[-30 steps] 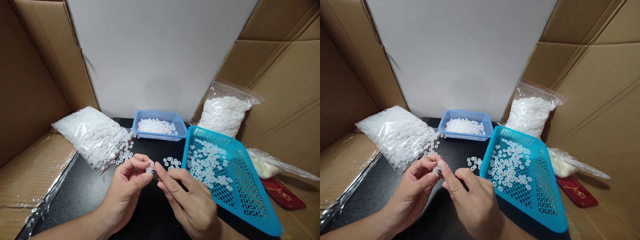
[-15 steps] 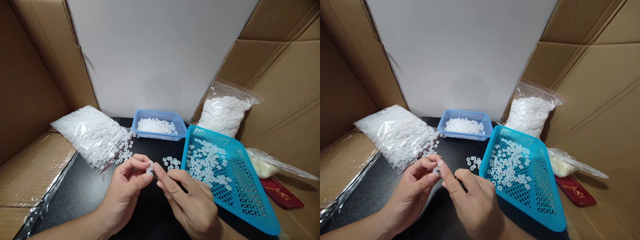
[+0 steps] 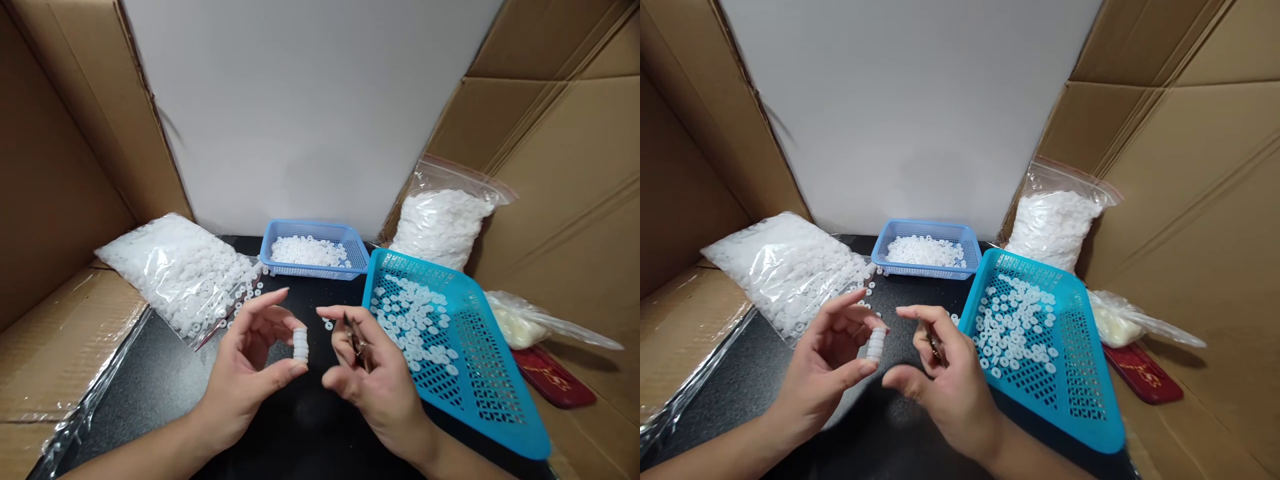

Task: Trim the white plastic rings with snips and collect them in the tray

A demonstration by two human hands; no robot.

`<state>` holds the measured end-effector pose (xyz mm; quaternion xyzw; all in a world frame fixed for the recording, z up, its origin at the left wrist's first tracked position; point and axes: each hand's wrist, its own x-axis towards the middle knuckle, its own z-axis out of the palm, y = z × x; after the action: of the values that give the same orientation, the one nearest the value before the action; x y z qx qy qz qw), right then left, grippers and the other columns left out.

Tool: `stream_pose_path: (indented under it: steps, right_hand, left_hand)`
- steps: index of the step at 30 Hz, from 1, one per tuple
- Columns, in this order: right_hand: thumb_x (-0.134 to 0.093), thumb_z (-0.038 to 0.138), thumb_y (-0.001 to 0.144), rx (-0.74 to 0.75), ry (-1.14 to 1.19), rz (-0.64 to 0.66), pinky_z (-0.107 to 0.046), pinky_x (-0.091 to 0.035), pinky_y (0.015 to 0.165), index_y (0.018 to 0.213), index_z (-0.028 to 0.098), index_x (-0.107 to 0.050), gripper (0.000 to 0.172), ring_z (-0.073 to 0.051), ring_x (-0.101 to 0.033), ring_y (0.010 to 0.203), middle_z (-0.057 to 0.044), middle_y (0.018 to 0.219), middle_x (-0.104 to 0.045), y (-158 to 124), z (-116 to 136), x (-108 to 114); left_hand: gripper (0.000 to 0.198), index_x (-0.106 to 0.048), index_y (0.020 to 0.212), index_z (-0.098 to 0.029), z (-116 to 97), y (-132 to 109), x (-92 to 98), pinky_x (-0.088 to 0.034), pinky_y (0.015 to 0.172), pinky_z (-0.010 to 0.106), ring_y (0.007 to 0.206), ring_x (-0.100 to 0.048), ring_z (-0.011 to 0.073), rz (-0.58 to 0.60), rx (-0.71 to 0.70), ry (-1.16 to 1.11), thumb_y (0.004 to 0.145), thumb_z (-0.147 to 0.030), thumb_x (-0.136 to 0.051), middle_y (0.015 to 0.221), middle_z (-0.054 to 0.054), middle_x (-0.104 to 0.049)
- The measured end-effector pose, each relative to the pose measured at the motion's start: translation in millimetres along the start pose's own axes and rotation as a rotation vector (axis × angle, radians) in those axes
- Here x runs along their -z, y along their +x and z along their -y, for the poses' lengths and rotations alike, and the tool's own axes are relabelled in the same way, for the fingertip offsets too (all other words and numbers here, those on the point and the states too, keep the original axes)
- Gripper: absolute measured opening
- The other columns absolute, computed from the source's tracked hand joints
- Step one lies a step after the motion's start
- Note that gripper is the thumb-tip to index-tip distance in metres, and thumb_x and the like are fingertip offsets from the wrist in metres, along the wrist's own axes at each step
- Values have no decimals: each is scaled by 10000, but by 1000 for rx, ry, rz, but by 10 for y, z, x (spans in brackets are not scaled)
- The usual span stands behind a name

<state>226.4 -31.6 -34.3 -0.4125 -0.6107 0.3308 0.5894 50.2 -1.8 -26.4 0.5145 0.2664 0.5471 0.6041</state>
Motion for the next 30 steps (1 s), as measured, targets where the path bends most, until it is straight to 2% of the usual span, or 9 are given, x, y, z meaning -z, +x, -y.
stream_pose_path:
  steps: [2,4,6,9,13,19,25,27,30]
  right_hand:
    - [-894,554,709,-76,120,50,-185,-440,491,1155,263,-728,558,-105,-502,589,50,711,-535,13,-19,-23]
    - [-915,541,679,-90,162,67,-197,-451,519,1090,259,-765,521,-124,-565,672,8,797,-623,28,-30,-45]
    - [-896,546,703,-48,140,60,-213,-449,519,1024,253,-793,446,-142,-596,701,-18,827,-680,48,-36,-52]
    - [-854,525,767,76,53,31,-247,-473,549,929,232,-804,338,-148,-620,655,-21,759,-722,79,-38,-25]
    - [-798,455,860,205,0,29,-270,-531,607,922,223,-792,241,-162,-691,672,-32,780,-769,97,-28,27]
    - [-789,331,897,238,75,58,-246,-561,588,988,249,-796,122,-160,-715,715,-31,828,-770,87,-38,32]
    - [-854,387,828,46,200,27,-197,-512,566,909,261,-793,162,-114,-653,636,0,787,-769,68,-51,-5]
    - [-875,439,793,-76,274,35,-191,-491,571,901,253,-778,237,-100,-619,619,5,783,-757,66,-45,-12]
    - [-908,513,721,-309,455,108,-203,-495,612,944,236,-741,392,-105,-625,656,0,817,-735,71,-29,-22]
  left_hand:
    - [678,-682,1324,-425,5,13,26,-558,833,237,879,-674,152,29,-51,59,751,-129,-892,986,-2,-739]
    - [696,-668,1338,-446,1,17,30,-569,772,231,825,-677,147,69,-62,77,759,-126,-885,969,-8,-738]
    - [687,-682,1323,-449,-4,16,19,-573,734,216,785,-681,136,89,-50,80,757,-115,-884,958,-10,-739]
    - [667,-707,1293,-445,3,17,-5,-583,712,200,751,-678,122,94,11,49,745,-112,-892,950,-10,-749]
    - [628,-754,1222,-428,12,31,-27,-596,670,194,730,-689,125,79,83,2,712,-96,-910,934,-7,-762]
    - [618,-754,1228,-424,-39,4,-10,-594,736,187,769,-714,124,118,-58,127,751,-51,-874,916,-15,-790]
    - [726,-638,1395,-379,11,-1,85,-569,883,228,876,-712,141,174,-336,312,775,-83,-872,976,-9,-768]
    - [764,-584,1447,-346,42,0,105,-556,899,225,893,-706,139,188,-423,343,784,-91,-867,985,-9,-746]
    - [828,-487,1515,-341,76,-3,112,-538,908,232,912,-696,135,197,-477,384,812,-83,-841,1004,-15,-734]
